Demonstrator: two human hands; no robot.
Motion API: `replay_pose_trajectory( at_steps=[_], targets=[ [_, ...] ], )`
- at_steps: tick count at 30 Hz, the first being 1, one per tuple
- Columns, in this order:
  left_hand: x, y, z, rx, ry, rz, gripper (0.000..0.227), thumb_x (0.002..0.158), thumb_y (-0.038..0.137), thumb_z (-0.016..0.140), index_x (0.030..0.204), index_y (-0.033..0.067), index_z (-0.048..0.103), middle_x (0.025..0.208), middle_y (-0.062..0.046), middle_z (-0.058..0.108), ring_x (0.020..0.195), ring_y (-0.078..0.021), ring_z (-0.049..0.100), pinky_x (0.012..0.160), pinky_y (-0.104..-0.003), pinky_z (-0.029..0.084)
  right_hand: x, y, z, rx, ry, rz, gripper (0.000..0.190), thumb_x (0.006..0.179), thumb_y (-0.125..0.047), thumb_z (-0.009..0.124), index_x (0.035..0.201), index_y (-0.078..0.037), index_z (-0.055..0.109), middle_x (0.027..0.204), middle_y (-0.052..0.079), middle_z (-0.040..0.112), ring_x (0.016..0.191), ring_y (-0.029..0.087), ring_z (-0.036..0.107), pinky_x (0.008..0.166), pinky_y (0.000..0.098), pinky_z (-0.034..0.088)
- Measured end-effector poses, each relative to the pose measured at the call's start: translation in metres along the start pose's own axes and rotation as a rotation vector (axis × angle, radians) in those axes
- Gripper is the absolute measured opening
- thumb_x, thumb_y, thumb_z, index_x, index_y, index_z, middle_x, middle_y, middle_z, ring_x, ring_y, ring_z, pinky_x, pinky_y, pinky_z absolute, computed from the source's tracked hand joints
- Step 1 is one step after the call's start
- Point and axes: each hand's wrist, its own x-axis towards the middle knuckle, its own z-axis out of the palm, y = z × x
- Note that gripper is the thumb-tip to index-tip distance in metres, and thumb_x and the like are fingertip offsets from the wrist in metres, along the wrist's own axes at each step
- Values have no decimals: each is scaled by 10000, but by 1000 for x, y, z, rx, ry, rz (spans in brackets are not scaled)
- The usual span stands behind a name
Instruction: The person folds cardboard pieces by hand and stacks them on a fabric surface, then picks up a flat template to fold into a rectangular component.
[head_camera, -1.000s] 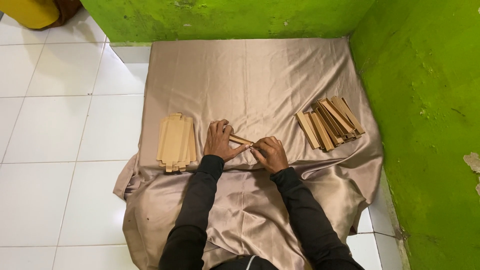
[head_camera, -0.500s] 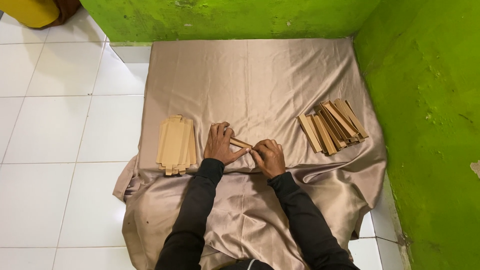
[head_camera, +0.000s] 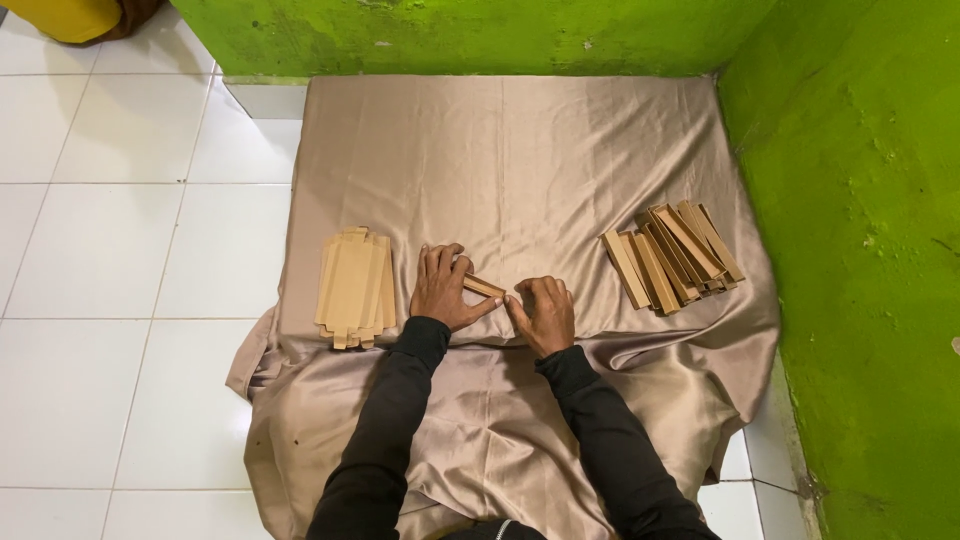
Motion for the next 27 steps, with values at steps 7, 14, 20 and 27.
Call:
replay_pose_trajectory(
  at_steps=[7,14,20,27],
  targets=[
    [-2,5,-2,26,20,-5,674,738,737,769,929,130,544,1213,-140,561,1240,-359,486,1176,-630,297,-4,-21,-8,63,-3,46,275,890,-291,770,1096,-139,672,805,31,626,825,265,636,750,408,468],
    [-2,1,2,26,-7,11,667,684,697,808,933,132,555,1217,-139,556,1238,-356,489,1177,-610,312,1,-41,-13,401,60,89,225,872,-110,793,1078,-67,714,817,123,697,760,293,714,647,377,562],
    [-3,-6,7,23,-24,17,654,648,666,814,944,136,570,1226,-132,551,1247,-354,485,1184,-592,320,9,-36,-22,435,-117,-57,144,853,-55,751,989,-105,757,903,88,745,831,301,740,713,391,588],
    [-4,-7,9,-20,-59,-13,625,652,631,804,953,127,591,1249,-142,543,1262,-363,475,1196,-580,325,13,-20,-17,156,-164,-286,110,946,-116,713,1054,-117,736,1112,90,644,988,339,651,834,442,573]
  ],
)
